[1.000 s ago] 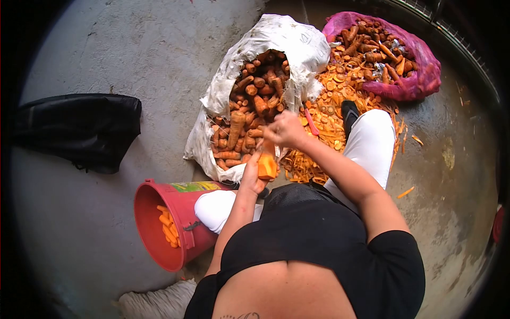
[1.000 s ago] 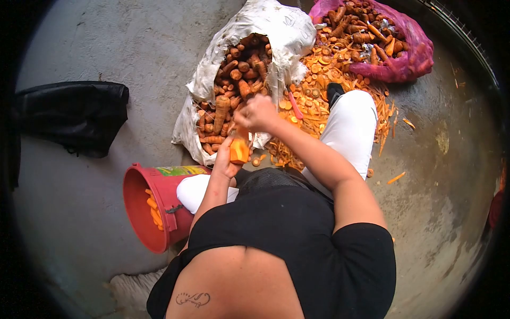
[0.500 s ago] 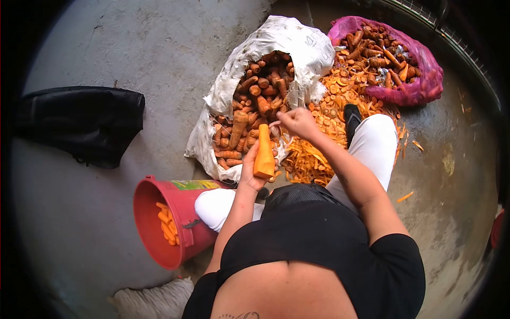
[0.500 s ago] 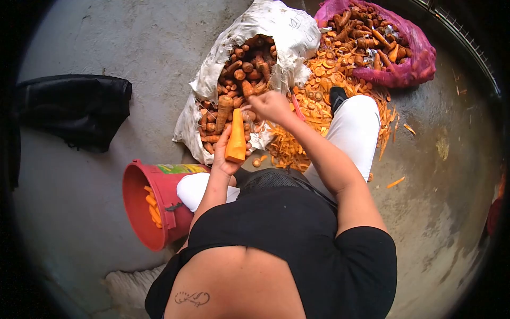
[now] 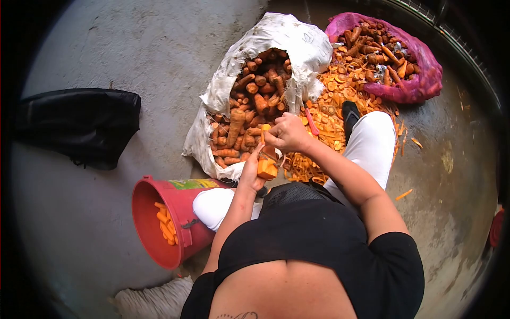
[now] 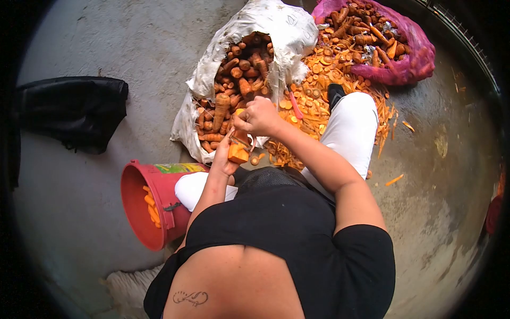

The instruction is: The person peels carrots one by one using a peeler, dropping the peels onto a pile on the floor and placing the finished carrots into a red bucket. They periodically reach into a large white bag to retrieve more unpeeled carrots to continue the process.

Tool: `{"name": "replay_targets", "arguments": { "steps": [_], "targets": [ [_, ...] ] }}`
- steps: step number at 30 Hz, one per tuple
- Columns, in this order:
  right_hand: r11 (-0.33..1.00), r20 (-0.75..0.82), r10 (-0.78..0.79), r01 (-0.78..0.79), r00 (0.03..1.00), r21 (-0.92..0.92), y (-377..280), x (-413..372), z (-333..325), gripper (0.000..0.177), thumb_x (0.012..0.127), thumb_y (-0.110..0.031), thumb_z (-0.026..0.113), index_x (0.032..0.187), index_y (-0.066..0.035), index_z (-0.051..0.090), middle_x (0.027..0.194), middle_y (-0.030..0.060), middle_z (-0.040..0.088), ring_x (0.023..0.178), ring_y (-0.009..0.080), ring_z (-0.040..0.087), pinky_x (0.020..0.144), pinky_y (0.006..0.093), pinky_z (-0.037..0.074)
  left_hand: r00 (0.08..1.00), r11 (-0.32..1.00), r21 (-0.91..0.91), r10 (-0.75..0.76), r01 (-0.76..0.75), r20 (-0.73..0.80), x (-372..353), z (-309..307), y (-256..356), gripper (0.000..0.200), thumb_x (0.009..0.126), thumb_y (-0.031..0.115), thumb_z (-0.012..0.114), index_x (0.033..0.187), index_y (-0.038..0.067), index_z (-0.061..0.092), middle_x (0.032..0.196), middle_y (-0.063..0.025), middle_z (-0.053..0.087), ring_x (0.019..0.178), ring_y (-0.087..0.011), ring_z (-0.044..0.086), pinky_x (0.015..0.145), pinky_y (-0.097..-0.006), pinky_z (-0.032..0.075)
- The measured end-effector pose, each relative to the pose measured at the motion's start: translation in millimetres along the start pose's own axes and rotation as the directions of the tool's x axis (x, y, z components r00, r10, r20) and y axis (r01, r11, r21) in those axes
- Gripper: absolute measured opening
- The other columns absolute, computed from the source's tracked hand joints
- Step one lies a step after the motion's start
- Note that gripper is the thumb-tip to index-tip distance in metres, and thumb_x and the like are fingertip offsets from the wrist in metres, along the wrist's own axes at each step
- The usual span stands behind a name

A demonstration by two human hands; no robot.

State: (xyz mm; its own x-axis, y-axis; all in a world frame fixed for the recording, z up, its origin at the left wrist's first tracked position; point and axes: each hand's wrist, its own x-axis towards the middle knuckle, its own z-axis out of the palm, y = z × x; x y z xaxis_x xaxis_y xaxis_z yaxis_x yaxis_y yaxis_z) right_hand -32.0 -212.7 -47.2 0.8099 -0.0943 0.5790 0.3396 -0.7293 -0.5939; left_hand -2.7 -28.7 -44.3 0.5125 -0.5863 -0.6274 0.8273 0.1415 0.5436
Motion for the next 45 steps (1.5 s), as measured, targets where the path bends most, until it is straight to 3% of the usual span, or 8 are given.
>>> {"name": "replay_targets", "arguments": {
  "steps": [6,10,23,31,35,38,42,45],
  "targets": [
    [0.873,-0.225,0.224,-0.297,0.948,-0.386,68.3,16.6,-25.9,0.047,0.087,-0.039,0.049,0.05,-0.015,0.064,0.044,0.0043,0.055,0.038,0.0193,0.052,0.047,0.0287,0.044,0.99,0.993,0.101,-0.074,0.062,0.122,-8.2,3.1,-1.4,0.039,0.099,0.037,0.044,0.117,0.003,0.051,0.089,-0.0147,0.063,0.074,-0.021,0.064,0.064,-0.032,0.055],
    [0.902,-0.067,0.429,-0.432,0.901,-0.026,41.0,13.9,-22.7,0.038,0.085,-0.034,0.055,0.055,-0.014,0.069,0.043,0.0062,0.054,0.042,0.0222,0.052,0.055,0.0368,0.046,0.99,0.997,-0.028,-0.065,0.069,0.127,-10.1,5.7,6.9,0.038,0.099,0.035,0.042,0.12,0.003,0.05,0.093,-0.0141,0.063,0.078,-0.0232,0.064,0.066,-0.0356,0.055],
    [1.0,0.04,-0.02,0.021,0.999,-0.014,10.2,0.9,8.4,0.03,0.077,-0.034,0.059,0.056,-0.014,0.069,0.048,0.0079,0.053,0.05,0.0251,0.054,0.052,0.0384,0.042,0.999,1.0,-0.014,-0.016,0.017,0.045,-6.3,5.5,5.7,0.03,0.099,0.031,0.042,0.113,0.007,0.054,0.094,-0.0081,0.064,0.08,-0.0203,0.064,0.067,-0.0344,0.056],
    [0.94,-0.502,0.279,-0.34,0.818,-0.031,58.6,17.3,-28.2,0.04,0.086,-0.03,0.057,0.049,-0.017,0.062,0.041,0.0024,0.046,0.042,0.0173,0.048,0.051,0.0353,0.039,0.992,0.996,0.015,-0.088,0.087,0.091,-13.1,6.2,3.4,0.04,0.098,0.036,0.046,0.125,0.007,0.049,0.089,-0.0115,0.062,0.075,-0.0205,0.063,0.061,-0.0331,0.055],
    [0.357,-0.274,0.878,-0.155,0.394,0.921,90.4,13.7,-45.3,0.038,0.09,-0.03,0.055,0.057,-0.012,0.059,0.05,-0.0036,0.051,0.041,0.011,0.047,0.039,0.025,0.032,0.95,0.987,-0.065,-0.121,0.146,0.289,-22.3,12.5,13.3,0.05,0.099,0.042,0.037,0.134,0.006,0.043,0.089,-0.0107,0.059,0.082,-0.0217,0.062,0.066,-0.0339,0.055],
    [-0.15,0.204,0.882,-0.156,0.426,0.976,89.1,-2.7,-39.3,0.022,0.094,-0.023,0.053,0.08,-0.009,0.062,0.056,-0.0067,0.046,0.042,0.0036,0.038,0.039,0.0196,0.031,0.934,0.968,-0.152,-0.14,0.199,0.33,-17.3,10.1,13.7,0.049,0.099,0.04,0.036,0.132,0.005,0.044,0.092,-0.0124,0.058,0.084,-0.0244,0.061,0.067,-0.0347,0.054],
    [0.617,0.224,0.672,-0.701,0.706,0.356,11.2,8.8,-33.0,0.038,0.089,-0.031,0.058,0.061,-0.01,0.071,0.046,-0.0003,0.056,0.034,0.0093,0.042,0.06,0.0222,0.047,0.948,0.964,-0.18,-0.138,0.195,0.288,-13.2,14.3,13.6,0.043,0.099,0.038,0.039,0.126,0.006,0.049,0.091,-0.0105,0.059,0.081,-0.0216,0.061,0.067,-0.0353,0.054],
    [0.999,-0.049,0.048,-0.047,0.998,0.012,-0.9,-1.5,-11.7,0.03,0.081,-0.031,0.061,0.057,-0.015,0.069,0.048,0.0042,0.052,0.045,0.0223,0.049,0.054,0.0325,0.042,0.976,0.973,-0.188,-0.097,0.135,0.195,-7.7,5.4,12.5,0.036,0.098,0.035,0.042,0.117,0.007,0.054,0.09,-0.0072,0.061,0.078,-0.019,0.062,0.066,-0.0354,0.054]
  ]
}}
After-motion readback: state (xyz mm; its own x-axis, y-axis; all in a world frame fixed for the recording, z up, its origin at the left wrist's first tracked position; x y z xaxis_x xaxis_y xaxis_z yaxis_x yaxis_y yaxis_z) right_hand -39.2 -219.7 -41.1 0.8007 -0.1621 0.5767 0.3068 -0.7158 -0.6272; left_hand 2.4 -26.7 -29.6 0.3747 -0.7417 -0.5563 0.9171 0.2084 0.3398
